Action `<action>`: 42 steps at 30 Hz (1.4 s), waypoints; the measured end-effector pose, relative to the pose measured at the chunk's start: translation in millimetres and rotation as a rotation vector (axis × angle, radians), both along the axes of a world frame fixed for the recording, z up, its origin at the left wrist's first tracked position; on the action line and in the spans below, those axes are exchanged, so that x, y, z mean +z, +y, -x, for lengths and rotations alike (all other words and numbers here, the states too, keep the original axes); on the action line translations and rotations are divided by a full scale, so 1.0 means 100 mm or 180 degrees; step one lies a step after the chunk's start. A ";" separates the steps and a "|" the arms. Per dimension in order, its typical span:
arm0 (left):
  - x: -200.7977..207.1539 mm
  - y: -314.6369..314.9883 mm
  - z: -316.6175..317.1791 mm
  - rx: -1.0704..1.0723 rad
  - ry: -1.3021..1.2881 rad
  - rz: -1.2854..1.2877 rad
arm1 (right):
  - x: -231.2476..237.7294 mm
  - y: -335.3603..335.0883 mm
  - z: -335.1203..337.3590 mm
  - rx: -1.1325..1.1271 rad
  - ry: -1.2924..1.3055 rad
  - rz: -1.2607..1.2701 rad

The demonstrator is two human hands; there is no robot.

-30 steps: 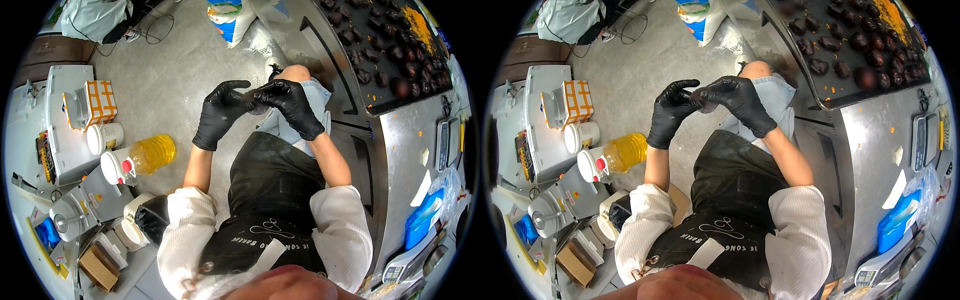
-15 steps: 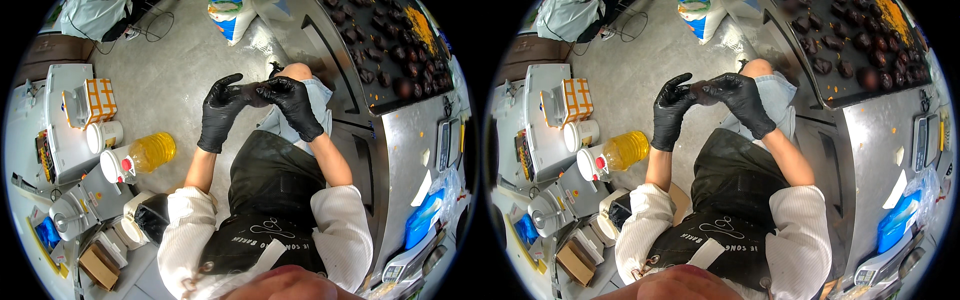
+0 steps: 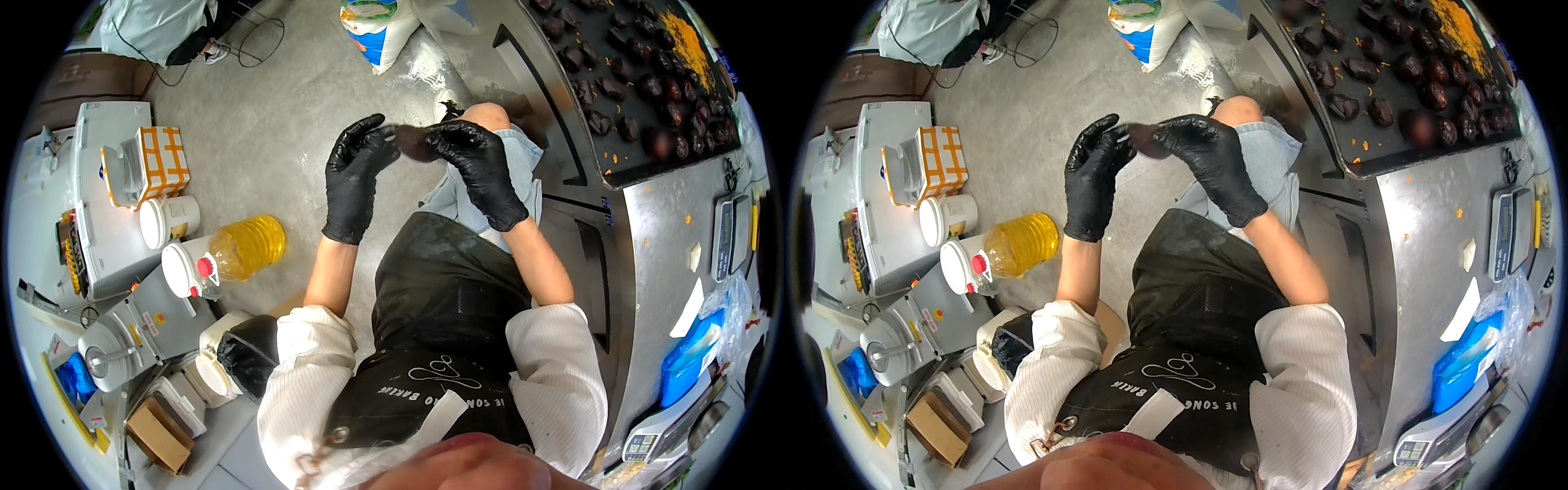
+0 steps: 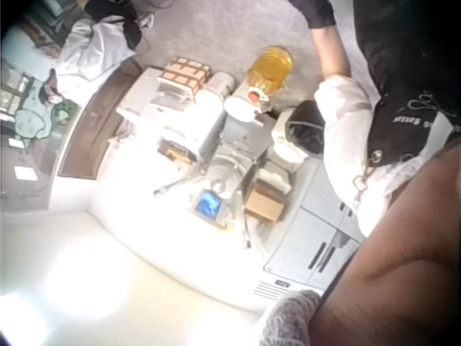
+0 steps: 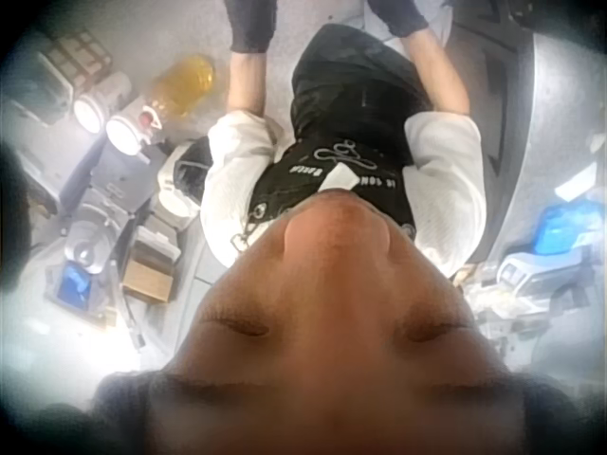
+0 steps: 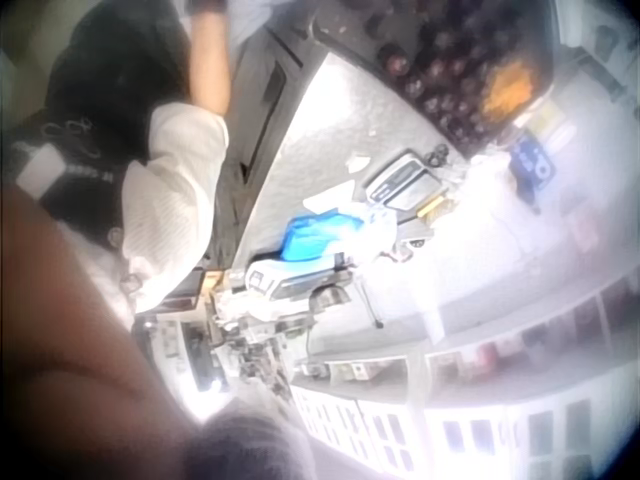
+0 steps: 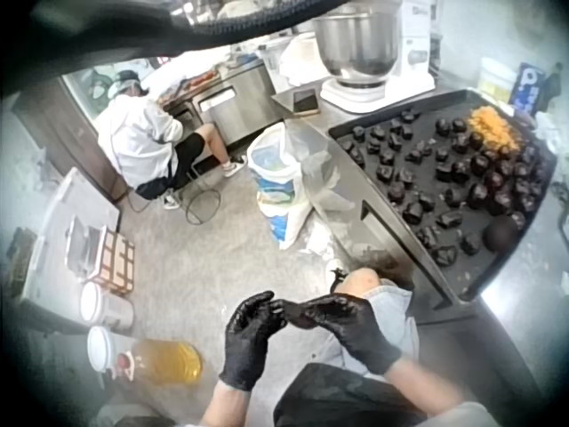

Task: The person repeatedly takes small dark dough pieces, flattens them, and fills them with an orange paste. They then seal the dough around the filling and place the finished items onto a metal tray. The process is repeated multiple times in a commercial kitchen setting.

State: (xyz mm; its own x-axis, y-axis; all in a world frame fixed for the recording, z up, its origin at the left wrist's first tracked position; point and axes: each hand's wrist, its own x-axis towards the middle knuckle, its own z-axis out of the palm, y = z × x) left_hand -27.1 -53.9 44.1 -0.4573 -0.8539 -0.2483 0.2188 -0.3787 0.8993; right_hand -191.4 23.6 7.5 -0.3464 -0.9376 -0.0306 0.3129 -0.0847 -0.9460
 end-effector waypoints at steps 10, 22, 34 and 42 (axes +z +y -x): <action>-0.18 -0.02 0.11 -0.0305 0.3202 -0.1708 | 0.37 0.19 -0.23 0.0290 0.3548 0.1165; 0.05 0.01 0.00 -0.0227 0.3222 -0.1613 | 0.39 0.04 -0.20 0.0337 0.2235 0.0990; 0.07 0.21 0.04 -0.0750 0.2309 -0.1611 | 0.40 0.02 -0.21 0.0171 0.2673 0.0414; -0.19 0.33 0.07 -0.1139 0.2385 -0.1863 | 0.56 0.26 -0.12 -0.0123 0.2790 -0.0087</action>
State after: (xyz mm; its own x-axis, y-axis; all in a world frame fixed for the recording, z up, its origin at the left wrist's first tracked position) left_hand -33.9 -21.0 25.5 -0.8718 -0.4728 -0.1280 0.4377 -0.8693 0.2296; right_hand -179.8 50.0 63.0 -0.2873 -0.9275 0.2390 -0.5300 -0.0539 -0.8463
